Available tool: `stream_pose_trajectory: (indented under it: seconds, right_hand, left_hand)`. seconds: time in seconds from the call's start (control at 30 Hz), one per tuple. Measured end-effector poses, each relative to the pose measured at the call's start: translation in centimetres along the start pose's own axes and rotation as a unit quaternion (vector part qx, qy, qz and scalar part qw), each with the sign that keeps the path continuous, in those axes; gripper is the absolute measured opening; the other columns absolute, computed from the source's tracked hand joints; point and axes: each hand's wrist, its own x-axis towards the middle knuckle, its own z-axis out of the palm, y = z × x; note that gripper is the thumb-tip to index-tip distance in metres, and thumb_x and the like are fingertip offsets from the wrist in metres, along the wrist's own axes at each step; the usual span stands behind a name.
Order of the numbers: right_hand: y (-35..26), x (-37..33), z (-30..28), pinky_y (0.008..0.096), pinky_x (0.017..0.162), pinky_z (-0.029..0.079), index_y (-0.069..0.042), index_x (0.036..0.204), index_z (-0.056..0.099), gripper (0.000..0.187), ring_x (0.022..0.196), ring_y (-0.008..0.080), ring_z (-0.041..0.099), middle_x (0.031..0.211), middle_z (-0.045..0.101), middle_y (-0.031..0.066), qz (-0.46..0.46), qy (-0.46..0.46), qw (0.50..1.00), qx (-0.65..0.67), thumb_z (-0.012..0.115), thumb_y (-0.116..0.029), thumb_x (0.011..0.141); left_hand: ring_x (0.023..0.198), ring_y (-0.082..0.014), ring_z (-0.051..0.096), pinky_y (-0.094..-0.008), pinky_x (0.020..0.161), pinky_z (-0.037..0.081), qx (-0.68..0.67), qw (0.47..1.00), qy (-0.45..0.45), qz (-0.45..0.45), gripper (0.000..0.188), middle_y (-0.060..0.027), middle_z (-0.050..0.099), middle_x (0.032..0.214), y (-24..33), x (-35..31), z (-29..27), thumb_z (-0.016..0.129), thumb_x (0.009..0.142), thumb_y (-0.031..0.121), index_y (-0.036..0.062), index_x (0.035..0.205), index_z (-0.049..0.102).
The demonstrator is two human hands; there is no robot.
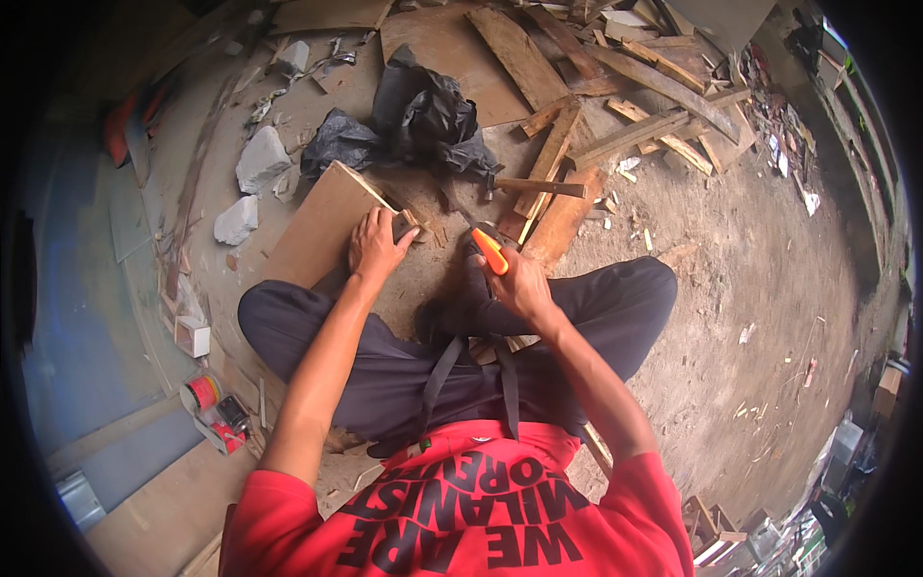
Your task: The person sits on the floor and sharpens a long metal blade using a sharpening stone and a hammer. They repeatedly rub the blade against the stone and tap it with the hammer to refine the edge.
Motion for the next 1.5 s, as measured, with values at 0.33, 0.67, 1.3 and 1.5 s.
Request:
stream_pose_trajectory:
  seconds: [0.33, 0.67, 1.3, 1.5]
  right_hand:
    - [-12.6, -6.4, -1.1, 0.0391, 0.045, 0.043, -0.001, 0.075, 0.056, 0.035, 0.045, 0.0320, 0.057, 0.054, 0.053, 0.0167, 0.075, 0.064, 0.979, 0.180, 0.073, -0.026, 0.092]
    - [-11.8, -9.6, -3.4, 0.0385, 0.043, 0.042, -0.002, 0.072, 0.054, 0.034, 0.045, 0.0325, 0.058, 0.053, 0.052, 0.0149, 0.094, 0.008, 0.985, 0.147, 0.076, -0.021, 0.089]
    - [-12.0, -6.7, -0.6, 0.0357, 0.044, 0.042, -0.002, 0.068, 0.053, 0.035, 0.040, 0.0220, 0.051, 0.051, 0.051, 0.0133, 0.077, 0.052, 0.983, 0.157, 0.075, -0.019, 0.090]
    - [-11.1, -10.1, -3.0, 0.0294, 0.046, 0.040, 0.001, 0.080, 0.061, 0.022, 0.048, 0.0096, 0.046, 0.054, 0.049, 0.0067, 0.114, 0.096, 0.972, 0.182, 0.072, -0.014, 0.092]
  left_hand:
    - [0.102, -0.0355, 0.060, -0.0469, 0.086, 0.050, 0.051, 0.999, -0.013, -0.007, 0.058, -0.0157, 0.059, 0.107, 0.0, 0.4, 0.3, 0.078, 0.077, 0.045, 0.0020, 0.109, 0.057]
    - [0.104, -0.0310, 0.059, -0.0433, 0.086, 0.048, 0.031, 0.998, -0.046, -0.029, 0.049, -0.0137, 0.058, 0.106, 0.6, 0.6, -0.6, 0.081, 0.075, 0.031, 0.0029, 0.106, 0.054]
    - [0.104, -0.0276, 0.056, -0.0403, 0.088, 0.047, 0.081, 0.994, -0.068, -0.013, 0.043, -0.0106, 0.056, 0.104, 0.3, 0.3, 0.2, 0.082, 0.072, 0.022, 0.0051, 0.104, 0.058]
    - [0.100, -0.0320, 0.059, -0.0436, 0.084, 0.048, 0.024, 0.998, -0.049, 0.003, 0.045, -0.0132, 0.058, 0.100, 1.0, 0.2, -0.7, 0.084, 0.068, 0.021, 0.0038, 0.097, 0.055]
